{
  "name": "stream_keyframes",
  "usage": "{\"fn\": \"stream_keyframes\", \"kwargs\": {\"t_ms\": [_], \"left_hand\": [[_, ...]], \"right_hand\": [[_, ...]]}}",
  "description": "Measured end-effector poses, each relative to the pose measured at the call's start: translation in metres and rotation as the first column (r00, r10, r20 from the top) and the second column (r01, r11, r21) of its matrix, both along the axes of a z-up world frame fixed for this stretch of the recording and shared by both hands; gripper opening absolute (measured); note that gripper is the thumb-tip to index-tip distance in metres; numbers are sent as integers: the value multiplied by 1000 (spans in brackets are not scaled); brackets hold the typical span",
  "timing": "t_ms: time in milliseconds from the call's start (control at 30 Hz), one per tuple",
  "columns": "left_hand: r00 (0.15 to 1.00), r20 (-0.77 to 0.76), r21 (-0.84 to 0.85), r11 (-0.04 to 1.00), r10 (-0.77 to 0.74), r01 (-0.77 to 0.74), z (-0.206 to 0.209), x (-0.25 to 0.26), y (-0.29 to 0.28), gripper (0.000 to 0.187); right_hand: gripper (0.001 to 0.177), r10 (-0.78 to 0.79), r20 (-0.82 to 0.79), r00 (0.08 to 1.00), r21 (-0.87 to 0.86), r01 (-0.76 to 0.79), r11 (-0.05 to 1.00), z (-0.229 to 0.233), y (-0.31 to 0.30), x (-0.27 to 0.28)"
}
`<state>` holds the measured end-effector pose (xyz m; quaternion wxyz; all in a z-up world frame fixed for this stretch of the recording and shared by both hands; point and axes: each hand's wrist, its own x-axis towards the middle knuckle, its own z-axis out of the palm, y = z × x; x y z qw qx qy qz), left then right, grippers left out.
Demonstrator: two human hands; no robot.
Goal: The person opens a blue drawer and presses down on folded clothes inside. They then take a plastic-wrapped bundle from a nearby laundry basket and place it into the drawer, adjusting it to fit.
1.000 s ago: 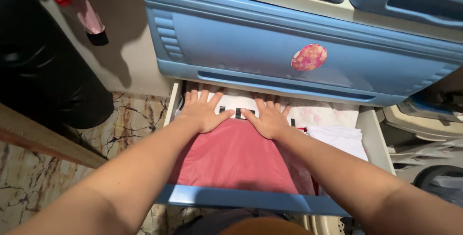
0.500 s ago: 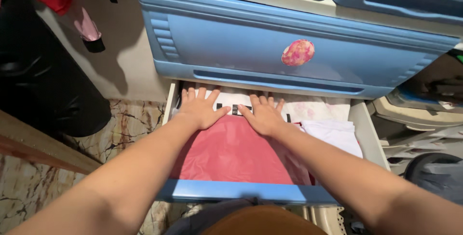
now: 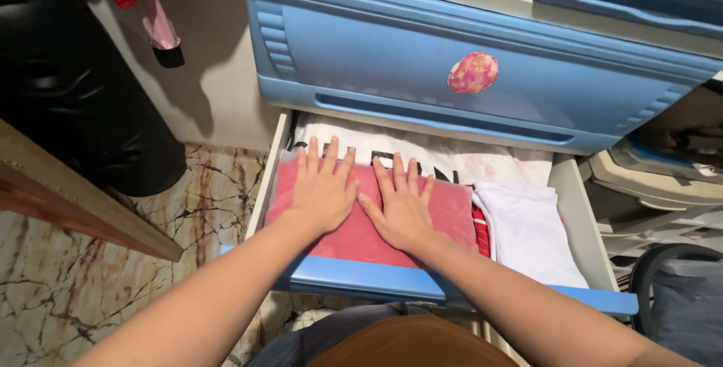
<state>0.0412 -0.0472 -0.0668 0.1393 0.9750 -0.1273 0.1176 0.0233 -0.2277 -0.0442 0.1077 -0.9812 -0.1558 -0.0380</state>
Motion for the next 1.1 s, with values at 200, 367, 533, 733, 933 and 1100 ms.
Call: {"fn": "stream_keyframes", "kwargs": {"t_ms": [200,367,533,733,933,1100], "left_hand": [[987,-47,77,985,-151,155,8,-32,7,76],[978,-128,83,980,-167,179,23,-45,10,87],[973,-194,122,981,-128,153,32,-48,7,91],[955,-282,146,980,-88,134,34,-48,6,92],[916,-397,151,980,-63,133,37,-43,5,93],[919,-391,159,980,-51,121,37,-45,5,95]], "right_hand": [[78,75,30,997,-35,-73,997,-9,-11,-7],[79,100,6,995,-97,-99,990,-8,-17,-16],[78,46,-63,997,-88,-52,995,0,-14,-22],[78,13,-96,995,-101,-23,995,3,-12,-24],[78,13,-123,992,-145,-31,989,1,-11,-19],[79,8,-164,986,-146,-32,989,0,-13,-20]]}}
